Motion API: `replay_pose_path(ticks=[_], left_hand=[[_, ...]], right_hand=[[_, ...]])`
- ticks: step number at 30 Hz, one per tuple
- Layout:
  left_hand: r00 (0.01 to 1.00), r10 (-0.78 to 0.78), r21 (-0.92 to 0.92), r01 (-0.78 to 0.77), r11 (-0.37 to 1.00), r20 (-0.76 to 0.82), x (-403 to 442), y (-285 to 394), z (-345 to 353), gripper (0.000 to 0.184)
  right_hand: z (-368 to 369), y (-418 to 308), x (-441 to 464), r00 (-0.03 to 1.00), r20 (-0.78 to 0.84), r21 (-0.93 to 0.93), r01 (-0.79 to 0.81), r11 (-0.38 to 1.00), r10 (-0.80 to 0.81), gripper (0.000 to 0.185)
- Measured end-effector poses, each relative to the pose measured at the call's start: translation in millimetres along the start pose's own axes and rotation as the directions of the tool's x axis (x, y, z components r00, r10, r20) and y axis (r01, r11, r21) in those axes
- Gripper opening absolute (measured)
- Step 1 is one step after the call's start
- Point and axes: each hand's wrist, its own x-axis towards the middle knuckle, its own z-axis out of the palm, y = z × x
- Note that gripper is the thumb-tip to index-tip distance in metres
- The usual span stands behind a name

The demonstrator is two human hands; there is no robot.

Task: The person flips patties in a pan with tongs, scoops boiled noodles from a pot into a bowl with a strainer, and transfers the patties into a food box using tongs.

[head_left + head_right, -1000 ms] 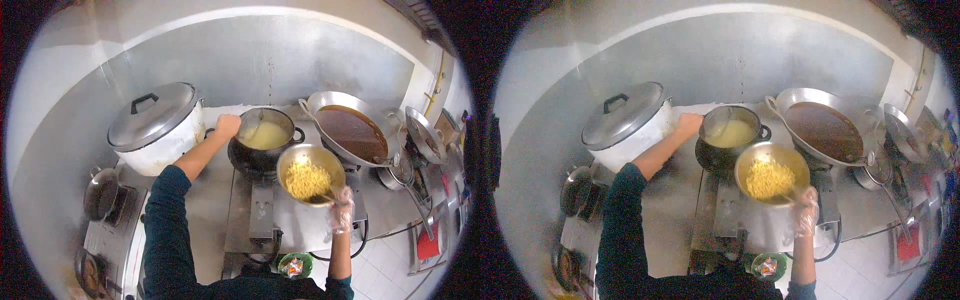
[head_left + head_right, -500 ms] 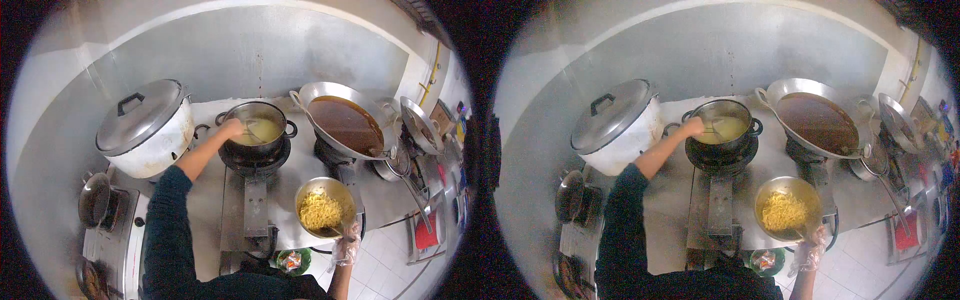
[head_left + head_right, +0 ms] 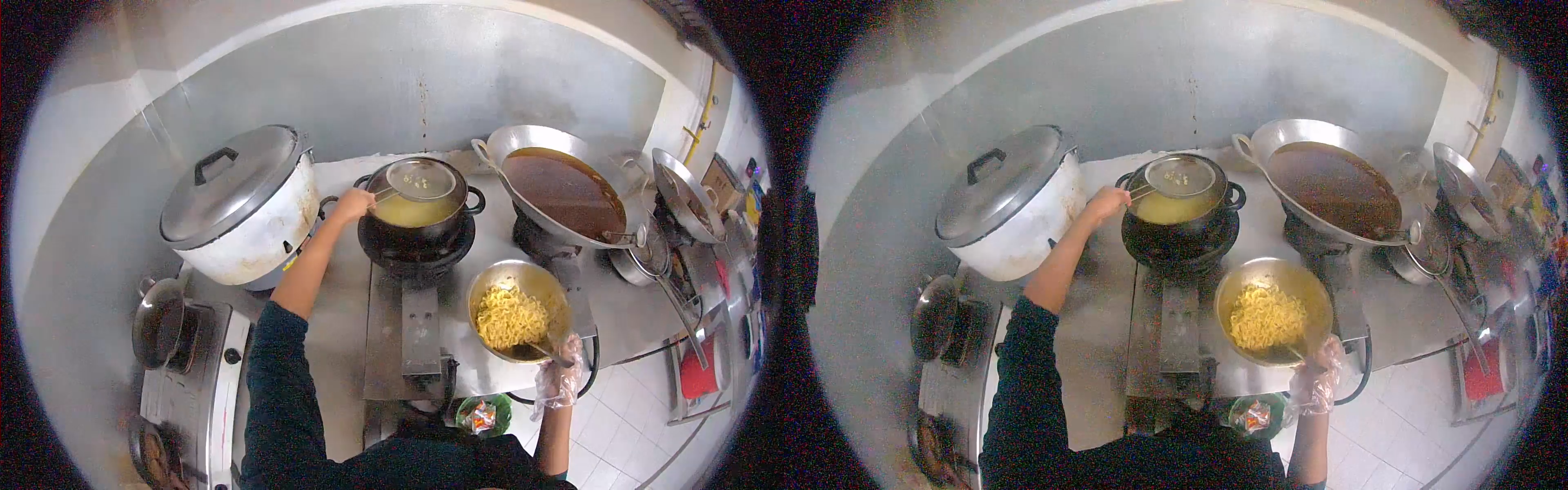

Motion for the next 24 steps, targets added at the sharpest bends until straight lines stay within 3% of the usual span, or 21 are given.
replay_pose_path(ticks=[3, 6, 7, 9, 10, 12, 13, 15, 17, 19, 20, 22, 23, 24], left_hand=[[0.971, -0.185, -0.111, 0.169, 0.979, -0.152, -26.3, 14.8, 4.1, 0.016], [0.929, -0.043, -0.069, 0.019, 0.997, -0.366, -49.7, 22.7, 10.9, 0.018], [0.936, -0.082, -0.075, 0.060, 0.995, -0.343, -53.9, 23.0, 8.6, 0.018], [0.942, -0.158, -0.089, 0.138, 0.986, -0.296, -63.1, 32.4, 5.4, 0.019], [0.929, -0.090, -0.034, 0.083, 0.996, -0.360, -65.0, 30.2, 7.5, 0.020], [0.885, 0.057, 0.088, -0.018, 0.996, -0.462, -71.5, 27.8, 14.3, 0.022], [0.928, -0.121, -0.186, 0.058, 0.981, -0.353, -77.5, 32.5, 16.0, 0.022], [0.933, -0.361, -0.630, 0.279, 0.725, -0.002, -96.0, 72.1, 0.1, 0.022], [0.963, -0.259, -0.667, 0.240, 0.705, 0.072, -119.6, 101.9, -8.0, 0.022], [0.972, -0.204, -0.701, 0.227, 0.676, 0.117, -142.2, 136.5, -14.6, 0.017], [0.984, -0.176, -0.575, 0.149, 0.804, 0.009, -152.8, 145.2, -6.8, 0.015], [0.980, -0.063, -0.249, 0.015, 0.968, -0.186, -176.8, 158.7, 15.1, 0.012], [0.943, 0.142, 0.069, -0.127, 0.989, -0.301, -195.3, 170.0, 29.5, 0.009], [0.867, 0.364, 0.390, -0.222, 0.894, -0.339, -215.9, 181.7, 42.5, 0.007]], right_hand=[[0.7, 2.1, 5.4, 0.999, 0.044, -0.046, 0.029, 0.999, -0.027, 0.016], [2.6, -2.7, 0.3, 0.995, 0.091, 0.115, 0.025, 0.993, -0.036, 0.018], [-2.0, 2.2, 6.0, 0.987, 0.152, 0.041, 0.037, 0.998, -0.043, 0.017], [3.6, 2.4, 5.3, 0.998, 0.069, 0.019, 0.010, 1.000, -0.011, 0.016], [5.3, 1.0, 5.9, 1.000, 0.027, 0.010, -0.004, 1.000, 0.004, 0.016], [-1.1, 0.5, 10.1, 0.993, 0.106, -0.140, 0.057, 0.989, -0.042, 0.016], [-2.8, 3.2, 14.3, 0.991, 0.115, -0.177, 0.083, 0.981, -0.063, 0.015], [0.2, 4.1, 18.6, 0.991, 0.112, -0.170, 0.091, 0.981, -0.072, 0.015], [8.2, 3.8, 12.6, 0.994, 0.093, -0.081, 0.059, 0.995, -0.051, 0.016], [11.2, 6.4, 15.5, 0.989, 0.120, -0.135, 0.104, 0.985, -0.088, 0.017], [11.9, 7.2, 16.4, 0.985, 0.138, -0.164, 0.126, 0.978, -0.103, 0.018], [21.1, 1.5, 8.8, 0.988, 0.143, -0.050, 0.064, 0.997, -0.056, 0.020], [23.4, -0.5, 7.0, 0.988, 0.150, 0.008, 0.031, 0.999, -0.032, 0.021], [20.5, 0.4, 7.9, 0.985, 0.171, 0.003, 0.033, 0.999, -0.033, 0.021]])
